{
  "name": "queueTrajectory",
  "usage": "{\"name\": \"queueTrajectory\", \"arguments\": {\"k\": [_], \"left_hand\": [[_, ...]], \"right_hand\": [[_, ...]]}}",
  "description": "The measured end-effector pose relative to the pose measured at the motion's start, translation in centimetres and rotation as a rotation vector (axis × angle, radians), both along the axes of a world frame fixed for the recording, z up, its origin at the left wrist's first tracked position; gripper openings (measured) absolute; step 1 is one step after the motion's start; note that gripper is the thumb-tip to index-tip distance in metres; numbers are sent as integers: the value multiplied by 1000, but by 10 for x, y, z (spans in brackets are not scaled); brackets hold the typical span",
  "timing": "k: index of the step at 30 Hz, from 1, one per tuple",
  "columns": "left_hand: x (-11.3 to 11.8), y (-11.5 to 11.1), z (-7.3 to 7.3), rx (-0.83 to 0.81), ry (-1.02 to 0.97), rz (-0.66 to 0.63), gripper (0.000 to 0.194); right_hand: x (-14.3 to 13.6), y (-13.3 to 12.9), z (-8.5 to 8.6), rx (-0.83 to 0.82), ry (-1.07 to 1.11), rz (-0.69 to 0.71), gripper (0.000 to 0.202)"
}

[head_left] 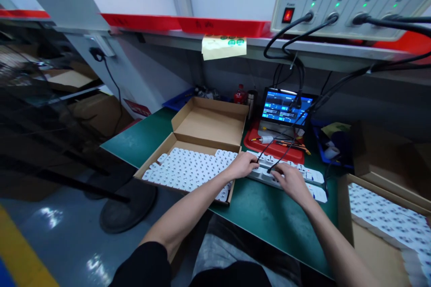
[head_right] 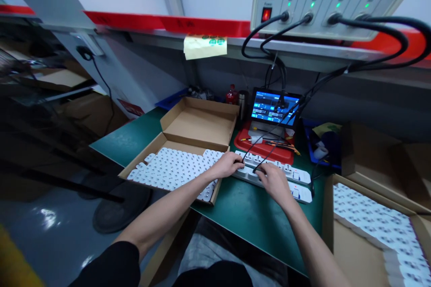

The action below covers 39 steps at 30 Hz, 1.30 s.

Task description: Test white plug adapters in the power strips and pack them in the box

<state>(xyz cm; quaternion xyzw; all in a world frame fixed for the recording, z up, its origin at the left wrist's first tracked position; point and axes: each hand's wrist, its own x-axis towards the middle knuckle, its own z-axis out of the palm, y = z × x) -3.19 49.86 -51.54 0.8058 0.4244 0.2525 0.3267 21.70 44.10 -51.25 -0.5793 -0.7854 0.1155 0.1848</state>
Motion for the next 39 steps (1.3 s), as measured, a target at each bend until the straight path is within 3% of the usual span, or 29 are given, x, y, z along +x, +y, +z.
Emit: {"name": "queueTrajectory", "arguments": {"k": [5,10,14,18,20,24,26,29,31,34,39], "left_hand": [[0,-2,-1,0,34,-7,16],[1,-7,-5,55,101,-1,16],[2,-13,1,76,89,38,10],[24,-35,13,261,-90,249,17],[49,-50,13,364,-66,147,17],[107,-64,5,430,214,-185,21],[128,-60,0,386,337,-250,25],[140,-50,0,290,398,-299,24],[139,-48,6,277,324,-282,22],[131,-51,19,240,31,-179,20],[118,-77,30,-121,-579,-3,26]], "right_hand": [[52,-13,19,67,44,-73,32],[100,-33,7,-34,-158,-79,35],[108,-41,-13,-110,-246,-88,37],[105,-44,-13,-97,-248,-90,31],[108,-45,-5,-31,-217,-106,31],[119,-54,22,147,-124,-173,38],[122,-63,33,169,-89,-160,41],[122,-79,41,146,-17,-157,44],[119,-88,44,123,44,-172,45],[109,-95,51,62,149,-165,46],[73,-88,56,-22,400,-131,51]]}}
